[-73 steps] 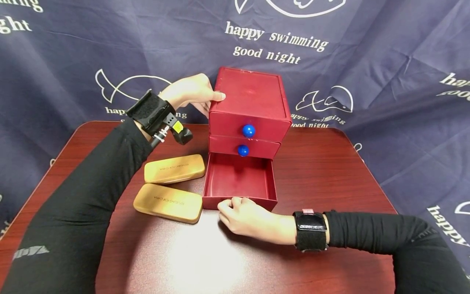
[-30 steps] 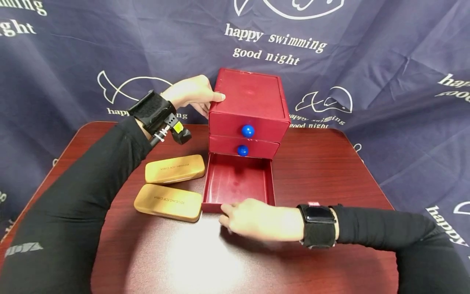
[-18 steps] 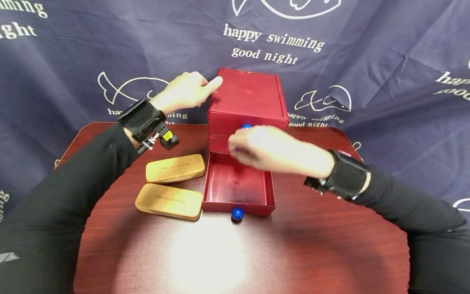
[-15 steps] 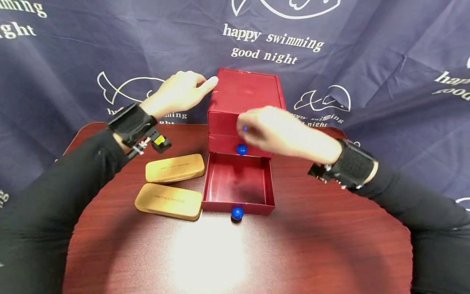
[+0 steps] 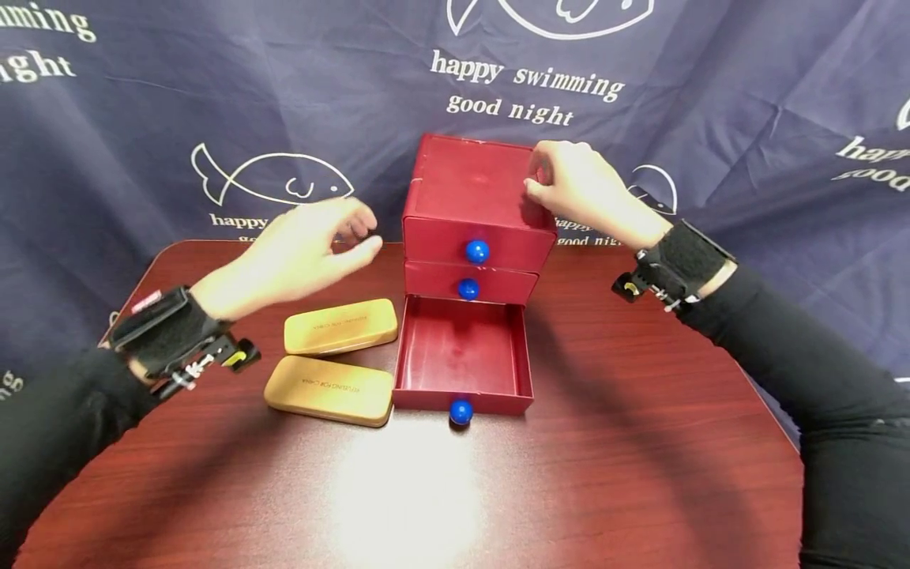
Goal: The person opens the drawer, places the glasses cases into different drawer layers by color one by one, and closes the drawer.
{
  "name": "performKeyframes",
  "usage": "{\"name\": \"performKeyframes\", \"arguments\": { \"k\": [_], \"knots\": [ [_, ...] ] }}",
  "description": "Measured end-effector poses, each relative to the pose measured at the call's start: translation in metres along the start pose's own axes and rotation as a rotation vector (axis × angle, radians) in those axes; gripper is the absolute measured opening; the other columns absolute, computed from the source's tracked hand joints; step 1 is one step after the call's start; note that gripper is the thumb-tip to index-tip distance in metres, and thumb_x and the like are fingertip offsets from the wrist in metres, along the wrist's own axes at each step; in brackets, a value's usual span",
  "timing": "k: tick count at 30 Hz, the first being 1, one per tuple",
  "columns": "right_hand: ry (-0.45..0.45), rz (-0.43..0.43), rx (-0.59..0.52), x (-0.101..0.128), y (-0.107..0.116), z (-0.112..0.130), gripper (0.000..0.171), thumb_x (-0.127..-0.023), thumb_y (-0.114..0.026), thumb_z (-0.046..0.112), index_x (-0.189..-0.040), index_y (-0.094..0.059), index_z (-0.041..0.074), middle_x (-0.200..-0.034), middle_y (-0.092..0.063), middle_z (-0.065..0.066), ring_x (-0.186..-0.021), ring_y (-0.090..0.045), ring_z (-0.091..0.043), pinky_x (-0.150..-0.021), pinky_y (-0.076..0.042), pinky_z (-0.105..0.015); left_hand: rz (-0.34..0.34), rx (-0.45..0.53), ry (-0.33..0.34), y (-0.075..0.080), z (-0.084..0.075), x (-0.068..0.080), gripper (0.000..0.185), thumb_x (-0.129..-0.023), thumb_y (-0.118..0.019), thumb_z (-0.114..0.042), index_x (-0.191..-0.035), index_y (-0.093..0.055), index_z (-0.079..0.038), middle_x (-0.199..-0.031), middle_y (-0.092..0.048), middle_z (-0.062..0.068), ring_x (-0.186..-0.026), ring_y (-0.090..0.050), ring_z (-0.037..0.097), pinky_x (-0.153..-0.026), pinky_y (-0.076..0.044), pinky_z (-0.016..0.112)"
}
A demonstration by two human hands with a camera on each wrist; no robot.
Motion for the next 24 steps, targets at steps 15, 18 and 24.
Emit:
{"name": "performKeyframes", "arguments": {
  "k": [15,18,24],
  "knots": [
    [-0.167,0.158,-0.141,-0.008,-0.029,-0.040,0.030,-0.099,-0.048,0.018,-0.086,-0.066,-0.002,-0.044,-0.058,0.002,-0.038,-0.059,-0.006,-0.045,-0.045,-0.017,0.209,-0.117,-0.140,-0.069,0.001,0.085,0.062,-0.074,-0.084,-0.054,-0.119,-0.070,-0.013,-0.107,-0.070,0.003,-0.095,-0.069,0.020,-0.083,-0.057,0.045],
    [-0.184,0.175,-0.170,-0.007,-0.035,-0.042,0.034,-0.099,-0.045,0.017,-0.071,-0.058,0.002,-0.042,-0.056,0.003,-0.036,-0.058,-0.005,-0.044,-0.046,-0.017,0.209,-0.123,-0.185,-0.081,0.002,0.097,0.067,-0.067,-0.087,-0.055,-0.117,-0.073,-0.013,-0.105,-0.071,0.001,-0.096,-0.068,0.018,-0.083,-0.057,0.042],
    [-0.230,0.272,-0.289,-0.007,-0.050,-0.048,0.042,-0.099,-0.039,0.019,-0.061,-0.053,0.006,-0.041,-0.057,0.002,-0.037,-0.060,-0.007,-0.048,-0.050,-0.018,0.255,-0.149,-0.191,-0.100,0.009,0.113,0.067,-0.058,-0.093,-0.052,-0.108,-0.071,-0.012,-0.097,-0.068,-0.003,-0.089,-0.062,0.015,-0.075,-0.055,0.036]
  ]
}}
Point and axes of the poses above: each hand's wrist, its own x-axis away from the middle knuckle, its own y-axis out of the back of the hand, z = x × y, the point moved 9 cm from there along -x, towards the middle knuckle
